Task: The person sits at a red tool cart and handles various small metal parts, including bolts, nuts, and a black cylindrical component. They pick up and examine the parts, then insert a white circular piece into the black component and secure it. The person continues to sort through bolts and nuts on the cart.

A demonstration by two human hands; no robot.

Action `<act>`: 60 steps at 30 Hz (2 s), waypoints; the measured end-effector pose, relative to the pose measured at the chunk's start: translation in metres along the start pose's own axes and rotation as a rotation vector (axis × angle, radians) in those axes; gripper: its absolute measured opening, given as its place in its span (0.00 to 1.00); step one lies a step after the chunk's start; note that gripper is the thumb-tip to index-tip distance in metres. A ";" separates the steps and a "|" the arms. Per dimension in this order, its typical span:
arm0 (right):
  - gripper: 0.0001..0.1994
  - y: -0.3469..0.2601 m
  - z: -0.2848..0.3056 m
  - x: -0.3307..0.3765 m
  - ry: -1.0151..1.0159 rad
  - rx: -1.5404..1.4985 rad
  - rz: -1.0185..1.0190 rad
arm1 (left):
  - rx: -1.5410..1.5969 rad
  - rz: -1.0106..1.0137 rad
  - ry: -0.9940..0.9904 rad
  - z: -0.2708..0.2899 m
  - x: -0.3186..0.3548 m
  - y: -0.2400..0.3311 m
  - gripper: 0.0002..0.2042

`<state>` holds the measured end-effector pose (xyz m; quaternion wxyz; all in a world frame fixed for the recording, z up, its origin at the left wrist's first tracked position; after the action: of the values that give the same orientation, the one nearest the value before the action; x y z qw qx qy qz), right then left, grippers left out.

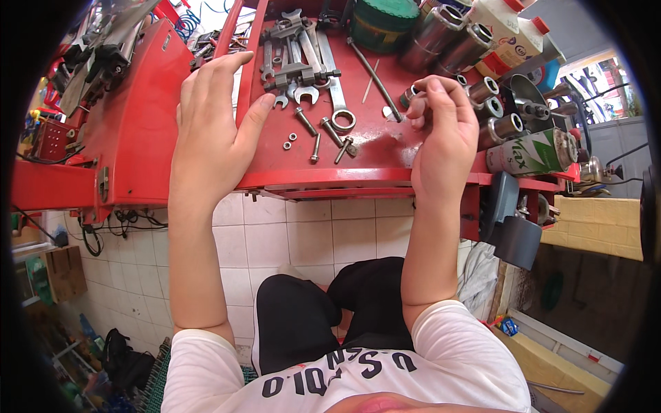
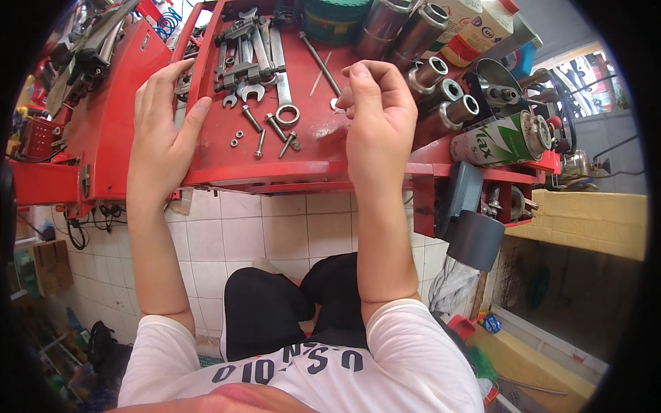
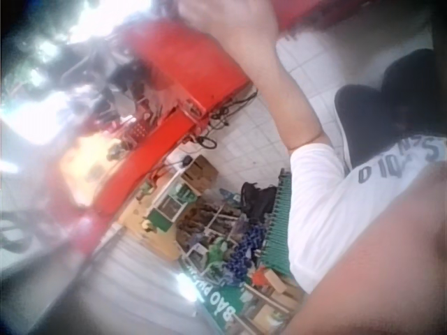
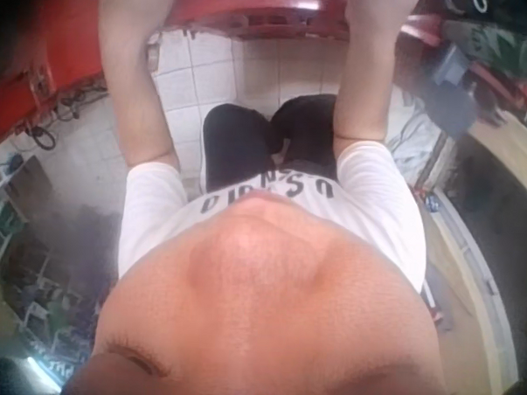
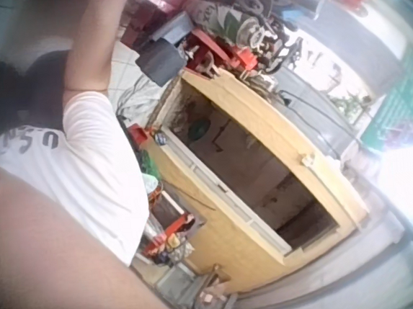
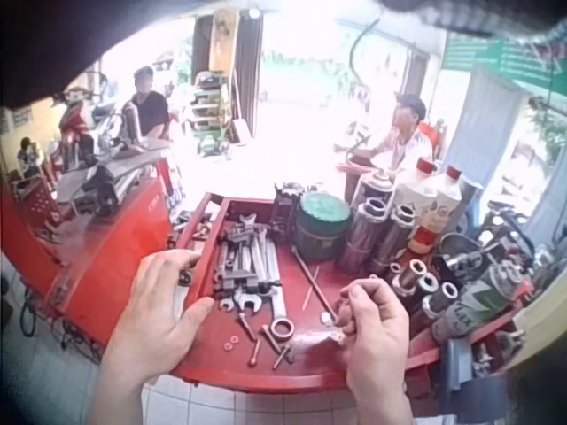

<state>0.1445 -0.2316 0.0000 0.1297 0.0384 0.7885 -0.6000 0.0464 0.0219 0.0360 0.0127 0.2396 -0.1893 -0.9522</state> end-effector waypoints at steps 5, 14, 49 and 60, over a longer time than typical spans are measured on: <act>0.10 -0.010 0.005 0.002 0.043 0.035 0.087 | -0.083 -0.061 -0.051 -0.009 0.001 0.007 0.29; 0.12 -0.017 0.013 0.005 0.087 -0.072 0.154 | -0.174 -0.062 -0.145 -0.017 -0.002 0.015 0.28; 0.23 -0.011 0.010 0.007 -0.058 -0.016 0.094 | -0.279 -0.213 -0.264 -0.028 -0.005 0.007 0.25; 0.23 -0.009 0.012 0.001 -0.143 -0.053 0.111 | -0.289 -0.209 -0.290 -0.031 -0.005 0.005 0.22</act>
<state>0.1432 -0.2458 0.0051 0.2196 0.0356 0.7894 -0.5722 0.0649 0.0072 0.0151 -0.0791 0.1141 -0.0248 -0.9900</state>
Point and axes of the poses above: each hand's wrist, its own x-axis away from the middle knuckle, its own z-axis out of the back of the hand, y = z × x, the point moved 10 cm from there along -x, towards the middle knuckle, and after that the axes turned 3 degrees about -y, right-handed, at the moved point
